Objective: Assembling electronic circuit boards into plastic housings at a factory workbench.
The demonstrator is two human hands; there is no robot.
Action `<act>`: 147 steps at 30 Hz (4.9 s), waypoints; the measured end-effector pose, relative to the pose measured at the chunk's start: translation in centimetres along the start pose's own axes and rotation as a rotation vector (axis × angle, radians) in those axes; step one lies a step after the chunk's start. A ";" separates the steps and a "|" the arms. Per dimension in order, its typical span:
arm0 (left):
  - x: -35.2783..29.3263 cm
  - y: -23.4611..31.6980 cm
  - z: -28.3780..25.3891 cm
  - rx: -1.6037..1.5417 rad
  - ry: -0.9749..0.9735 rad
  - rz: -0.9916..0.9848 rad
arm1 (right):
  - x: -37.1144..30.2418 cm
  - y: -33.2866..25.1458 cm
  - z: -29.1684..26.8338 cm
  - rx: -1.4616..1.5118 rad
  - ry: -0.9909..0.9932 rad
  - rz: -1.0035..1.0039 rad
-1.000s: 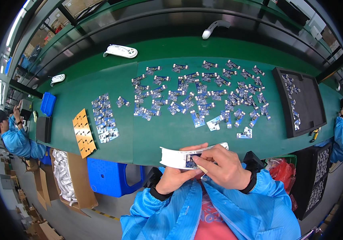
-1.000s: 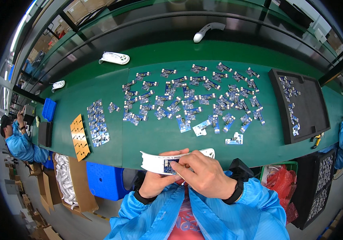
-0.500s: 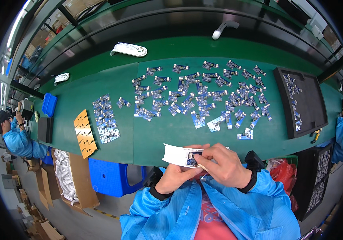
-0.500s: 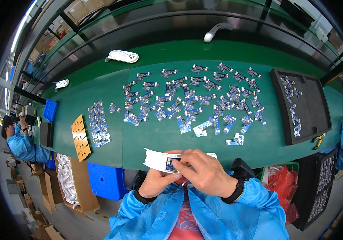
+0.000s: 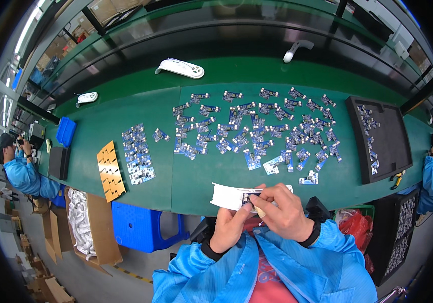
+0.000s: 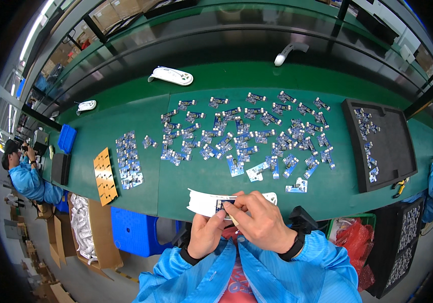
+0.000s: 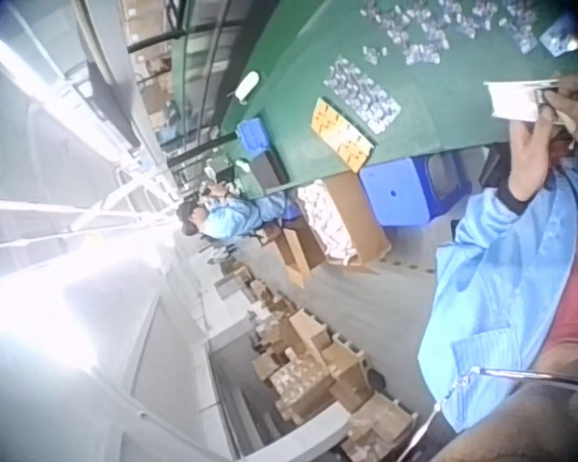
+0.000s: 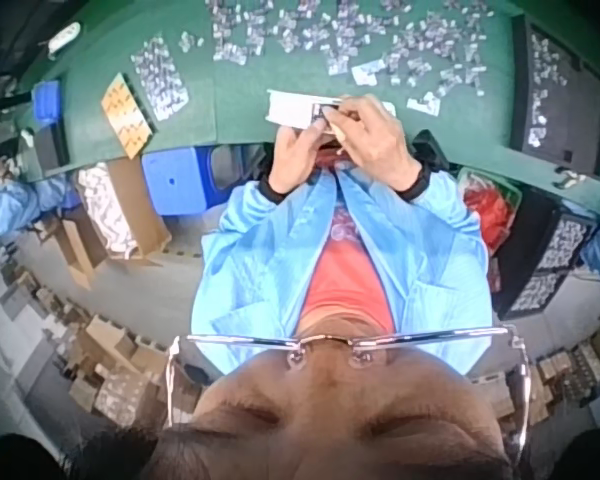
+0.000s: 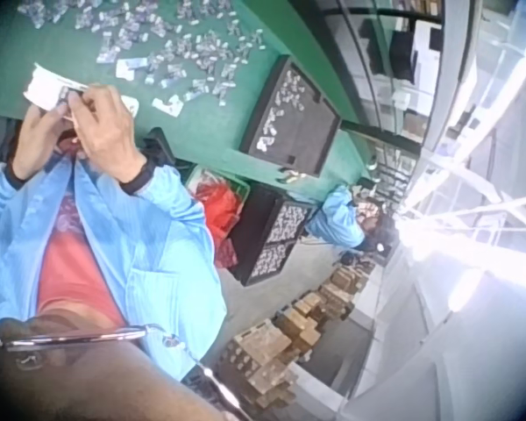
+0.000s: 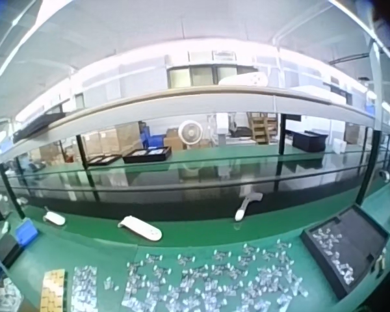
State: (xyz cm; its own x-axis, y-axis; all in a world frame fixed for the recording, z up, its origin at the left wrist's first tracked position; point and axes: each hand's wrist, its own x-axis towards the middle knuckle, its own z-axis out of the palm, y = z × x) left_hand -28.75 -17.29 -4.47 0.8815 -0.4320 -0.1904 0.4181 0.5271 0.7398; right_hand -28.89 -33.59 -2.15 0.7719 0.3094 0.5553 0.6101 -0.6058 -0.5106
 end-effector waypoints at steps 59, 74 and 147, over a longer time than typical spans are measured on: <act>33.3 22.5 -15.4 1.172 0.497 -0.053 | 1.4 9.1 -6.7 0.544 0.083 0.737; 30.5 14.1 -3.2 0.128 -0.091 -0.005 | 0.8 7.7 -7.8 0.366 0.060 0.559; -0.3 1.1 -1.5 0.181 -0.170 -0.066 | 0.1 -1.3 -1.1 -0.083 -0.074 -0.075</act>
State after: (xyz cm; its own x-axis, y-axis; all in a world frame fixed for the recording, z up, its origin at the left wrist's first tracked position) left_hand -28.22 -15.49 -4.62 0.7976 -0.5862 -0.1419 0.4139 0.3609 0.8357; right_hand -29.78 -33.60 -0.72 0.7377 0.4072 0.5385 0.6520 -0.6367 -0.4118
